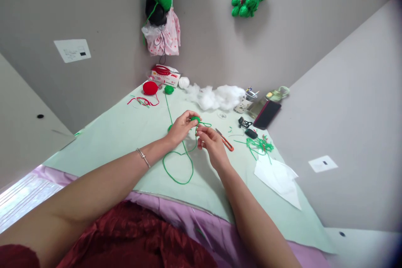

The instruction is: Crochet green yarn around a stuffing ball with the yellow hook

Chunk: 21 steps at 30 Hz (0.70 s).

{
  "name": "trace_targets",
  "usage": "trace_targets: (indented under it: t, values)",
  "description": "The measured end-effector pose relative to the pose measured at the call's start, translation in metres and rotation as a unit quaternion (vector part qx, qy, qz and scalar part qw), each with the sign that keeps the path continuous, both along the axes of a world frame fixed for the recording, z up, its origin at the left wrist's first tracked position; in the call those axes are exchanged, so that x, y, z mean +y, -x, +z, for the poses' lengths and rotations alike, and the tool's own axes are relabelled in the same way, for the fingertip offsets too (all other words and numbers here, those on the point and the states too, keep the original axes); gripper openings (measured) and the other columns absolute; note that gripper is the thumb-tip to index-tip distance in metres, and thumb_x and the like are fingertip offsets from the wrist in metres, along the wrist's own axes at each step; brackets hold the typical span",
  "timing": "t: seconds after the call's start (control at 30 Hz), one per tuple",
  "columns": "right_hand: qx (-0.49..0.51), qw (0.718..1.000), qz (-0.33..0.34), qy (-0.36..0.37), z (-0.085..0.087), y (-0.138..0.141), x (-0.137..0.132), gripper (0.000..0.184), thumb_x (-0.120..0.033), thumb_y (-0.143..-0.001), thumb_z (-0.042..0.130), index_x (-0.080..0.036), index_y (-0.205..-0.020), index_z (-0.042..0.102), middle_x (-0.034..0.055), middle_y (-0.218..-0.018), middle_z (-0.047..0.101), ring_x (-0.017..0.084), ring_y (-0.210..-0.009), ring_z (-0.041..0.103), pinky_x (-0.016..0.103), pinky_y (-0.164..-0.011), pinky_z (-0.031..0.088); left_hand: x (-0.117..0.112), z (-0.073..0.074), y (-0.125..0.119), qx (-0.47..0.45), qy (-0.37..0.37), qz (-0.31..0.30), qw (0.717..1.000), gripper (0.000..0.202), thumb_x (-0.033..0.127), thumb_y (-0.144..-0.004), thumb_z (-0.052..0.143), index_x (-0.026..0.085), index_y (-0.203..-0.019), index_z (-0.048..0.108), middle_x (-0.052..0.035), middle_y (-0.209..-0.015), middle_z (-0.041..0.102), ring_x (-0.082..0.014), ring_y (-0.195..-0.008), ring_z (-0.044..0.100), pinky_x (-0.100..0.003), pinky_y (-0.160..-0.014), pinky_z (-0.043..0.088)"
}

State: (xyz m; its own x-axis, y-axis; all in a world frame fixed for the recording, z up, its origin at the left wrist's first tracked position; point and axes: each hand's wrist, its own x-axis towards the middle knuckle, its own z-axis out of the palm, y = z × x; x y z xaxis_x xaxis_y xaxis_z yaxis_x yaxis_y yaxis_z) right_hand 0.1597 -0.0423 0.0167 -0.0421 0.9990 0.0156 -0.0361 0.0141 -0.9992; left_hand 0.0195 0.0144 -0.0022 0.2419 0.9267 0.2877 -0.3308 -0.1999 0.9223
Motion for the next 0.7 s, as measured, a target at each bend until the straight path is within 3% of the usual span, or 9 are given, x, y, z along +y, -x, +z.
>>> trace_targets:
  t: [0.1, 0.33, 0.57, 0.7]
  values:
    - [0.006, 1.000, 0.008, 0.006, 0.002, 0.001, 0.001, 0.035, -0.045, -0.075, 0.079, -0.021, -0.097, 0.067, 0.0015, -0.096, 0.067, 0.010, -0.064, 0.057, 0.025, -0.054, 0.044, -0.003, 0.000, -0.002, 0.008, -0.009, -0.006, 1.000, 0.014, 0.020, -0.086, 0.067, 0.019, -0.099, 0.063, -0.0030, -0.100, 0.070, -0.0152, -0.090, 0.066, -0.028, -0.084, 0.052]
    - [-0.007, 0.998, 0.051, 0.019, 0.002, 0.005, -0.002, 0.035, -0.052, -0.078, 0.075, -0.018, -0.083, 0.068, -0.0035, -0.062, 0.059, 0.008, -0.049, 0.048, 0.023, -0.050, 0.038, -0.002, 0.000, -0.002, 0.013, -0.003, -0.008, 1.000, 0.014, 0.023, -0.086, 0.066, 0.019, -0.100, 0.061, -0.0035, -0.101, 0.070, -0.0137, -0.082, 0.067, -0.027, -0.078, 0.054]
    - [-0.053, 0.993, 0.104, 0.012, 0.004, 0.006, -0.007, 0.035, -0.052, -0.082, 0.071, -0.017, -0.082, 0.070, -0.0043, -0.059, 0.057, 0.008, -0.048, 0.045, 0.024, -0.050, 0.036, 0.000, 0.001, 0.000, 0.000, 0.010, -0.013, 1.000, 0.018, 0.026, -0.086, 0.066, 0.019, -0.100, 0.059, -0.0032, -0.101, 0.067, -0.0162, -0.085, 0.072, -0.029, -0.078, 0.055]
    - [-0.087, 0.986, 0.140, 0.020, 0.007, 0.008, -0.012, 0.033, -0.049, -0.085, 0.067, -0.016, -0.085, 0.071, -0.0044, -0.058, 0.056, 0.008, -0.049, 0.045, 0.024, -0.051, 0.034, 0.002, -0.001, 0.000, -0.010, 0.013, -0.010, 1.000, 0.017, 0.026, -0.086, 0.067, 0.018, -0.100, 0.060, -0.0039, -0.104, 0.069, -0.0160, -0.086, 0.071, -0.032, -0.086, 0.054]
